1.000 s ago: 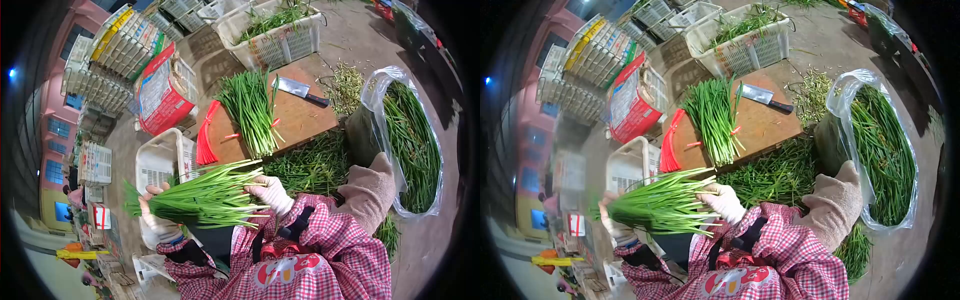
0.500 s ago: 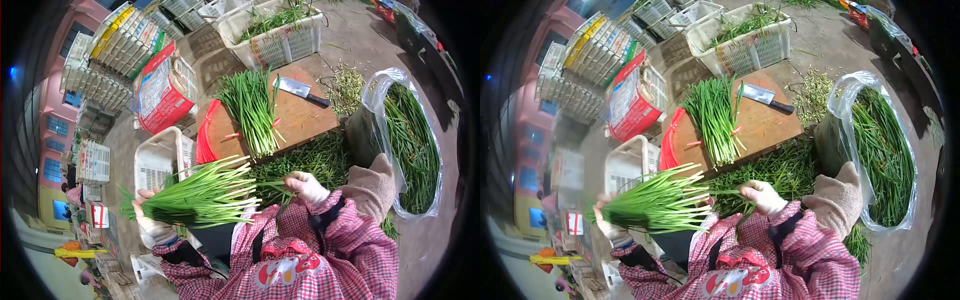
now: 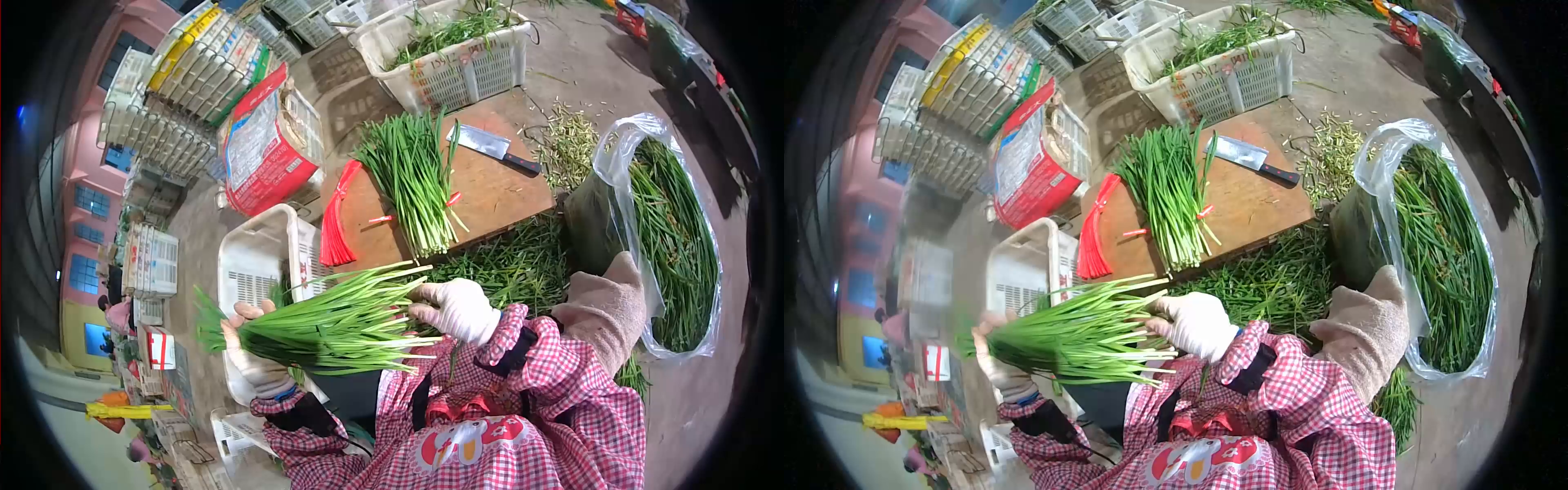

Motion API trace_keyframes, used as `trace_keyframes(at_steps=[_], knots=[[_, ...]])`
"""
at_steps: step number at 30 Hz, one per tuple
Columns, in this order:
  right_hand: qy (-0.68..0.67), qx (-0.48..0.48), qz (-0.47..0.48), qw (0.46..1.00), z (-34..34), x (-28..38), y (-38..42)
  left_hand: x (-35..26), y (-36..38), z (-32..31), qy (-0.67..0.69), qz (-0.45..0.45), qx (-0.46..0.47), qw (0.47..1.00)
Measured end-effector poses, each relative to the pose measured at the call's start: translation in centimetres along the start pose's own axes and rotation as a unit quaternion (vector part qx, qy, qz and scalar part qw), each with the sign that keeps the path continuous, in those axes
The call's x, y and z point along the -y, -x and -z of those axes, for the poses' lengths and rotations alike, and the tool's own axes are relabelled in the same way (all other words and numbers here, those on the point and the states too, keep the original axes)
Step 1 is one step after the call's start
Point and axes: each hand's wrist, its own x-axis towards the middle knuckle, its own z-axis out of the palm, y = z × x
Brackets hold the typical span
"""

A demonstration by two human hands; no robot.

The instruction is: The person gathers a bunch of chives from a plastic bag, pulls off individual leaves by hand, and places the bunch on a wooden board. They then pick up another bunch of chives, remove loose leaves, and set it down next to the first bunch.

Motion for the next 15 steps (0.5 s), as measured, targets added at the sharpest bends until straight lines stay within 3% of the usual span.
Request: trace_keyframes(at_steps=[1, 2, 3, 5, 6, 7, 9, 10, 14, 15], knots=[[-0.023, 0.011, 0.003, 1.000, -0.2, 0.0, -0.2, 0.0, 0.1, -0.2, 0.065, 0.026, -0.020, 0.997], [-0.131, 0.035, -0.041, 0.990, 0.2, 0.7, -0.1, 0.0, 0.0, 0.2, 0.065, 0.025, -0.020, 0.997], [-0.130, 0.036, -0.040, 0.990, 0.0, 0.5, -0.2, 0.1, -0.1, 0.9, 0.075, 0.008, -0.029, 0.997], [-0.341, 0.067, -0.127, 0.929, -0.1, 0.6, -0.4, 0.1, -0.2, 1.2, 0.084, -0.008, -0.039, 0.996], [-0.411, 0.070, -0.159, 0.895, 0.3, 0.9, -0.2, 0.1, -0.3, 1.1, 0.056, 0.001, 0.003, 0.998], [-0.412, 0.069, -0.160, 0.895, 0.3, 0.9, -0.1, 0.2, -0.5, 1.0, 0.029, 0.011, 0.045, 0.999], [-0.509, 0.076, -0.239, 0.824, 0.2, 0.9, 0.1, 0.1, -0.4, 1.5, 0.038, 0.012, 0.008, 0.999], [-0.499, 0.054, -0.234, 0.832, -0.4, 0.7, 0.1, 0.0, -0.4, 1.8, 0.047, 0.010, -0.031, 0.998], [-0.430, 0.043, -0.207, 0.878, -0.6, 1.2, 0.6, 0.3, -0.8, 2.3, 0.072, -0.003, -0.026, 0.997], [-0.364, 0.026, -0.151, 0.919, -2.1, -0.4, 0.7, 0.3, -0.7, 2.1, 0.059, -0.004, -0.047, 0.997]])
